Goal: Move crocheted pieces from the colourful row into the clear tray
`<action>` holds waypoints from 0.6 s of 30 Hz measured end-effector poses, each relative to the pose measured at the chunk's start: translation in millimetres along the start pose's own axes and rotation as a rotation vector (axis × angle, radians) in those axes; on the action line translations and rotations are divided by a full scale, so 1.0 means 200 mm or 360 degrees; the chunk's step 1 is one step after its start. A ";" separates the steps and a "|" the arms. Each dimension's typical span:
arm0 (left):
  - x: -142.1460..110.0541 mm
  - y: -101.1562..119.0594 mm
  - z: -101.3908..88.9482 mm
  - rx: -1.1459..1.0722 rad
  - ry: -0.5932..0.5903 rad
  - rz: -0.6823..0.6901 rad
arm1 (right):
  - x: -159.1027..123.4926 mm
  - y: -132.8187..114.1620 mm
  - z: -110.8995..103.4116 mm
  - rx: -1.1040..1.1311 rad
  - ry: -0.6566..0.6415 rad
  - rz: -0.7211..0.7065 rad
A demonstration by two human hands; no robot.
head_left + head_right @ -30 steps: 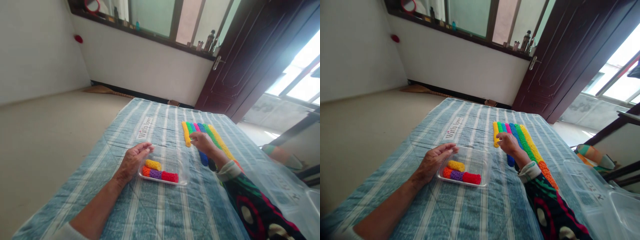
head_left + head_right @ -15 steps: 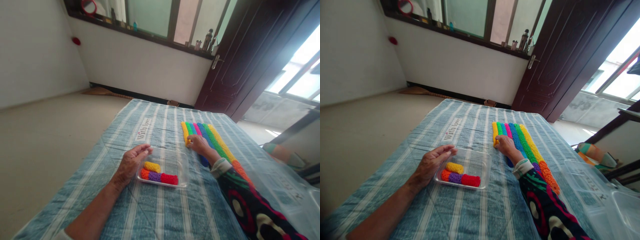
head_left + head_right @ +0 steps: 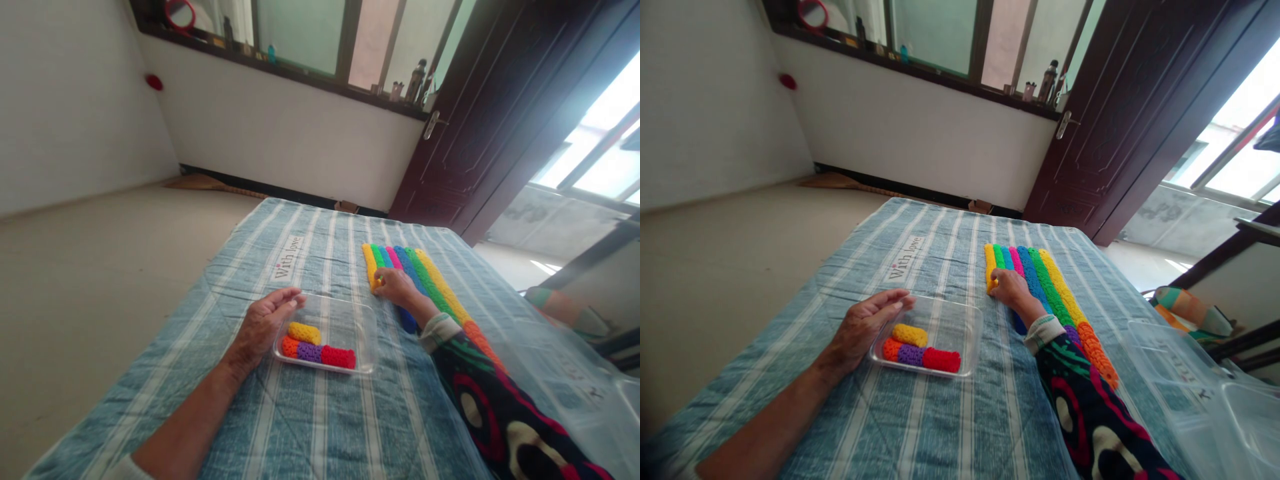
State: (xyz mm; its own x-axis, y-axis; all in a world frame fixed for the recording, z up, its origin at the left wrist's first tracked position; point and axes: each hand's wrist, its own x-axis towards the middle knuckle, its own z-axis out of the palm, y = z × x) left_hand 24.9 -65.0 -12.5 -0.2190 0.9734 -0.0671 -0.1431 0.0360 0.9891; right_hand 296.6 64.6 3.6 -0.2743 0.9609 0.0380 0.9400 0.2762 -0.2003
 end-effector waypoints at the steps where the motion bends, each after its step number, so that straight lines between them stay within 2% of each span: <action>1: 0.00 0.00 0.00 -0.0005 -0.0003 -0.0002 | 0.00 0.00 0.00 0.0008 0.0009 -0.0001; 11: 0.00 -0.01 0.00 0.0016 -0.0019 0.0017 | -0.02 0.01 0.02 0.0134 0.0092 -0.0076; 15: 0.01 -0.02 0.00 -0.0003 -0.0021 0.0026 | -0.05 -0.01 -0.03 0.0214 0.0110 -0.0161; 18: 0.01 -0.03 0.00 0.0001 -0.0021 0.0040 | -0.12 -0.07 -0.10 0.0314 0.0084 -0.0294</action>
State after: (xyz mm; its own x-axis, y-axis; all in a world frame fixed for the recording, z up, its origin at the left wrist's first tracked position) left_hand 25.2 -63.5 -17.6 -0.2097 0.9769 -0.0408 -0.1371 0.0119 0.9905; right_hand 292.8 38.6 24.5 -0.4213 0.8958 0.1417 0.8161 0.4427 -0.3716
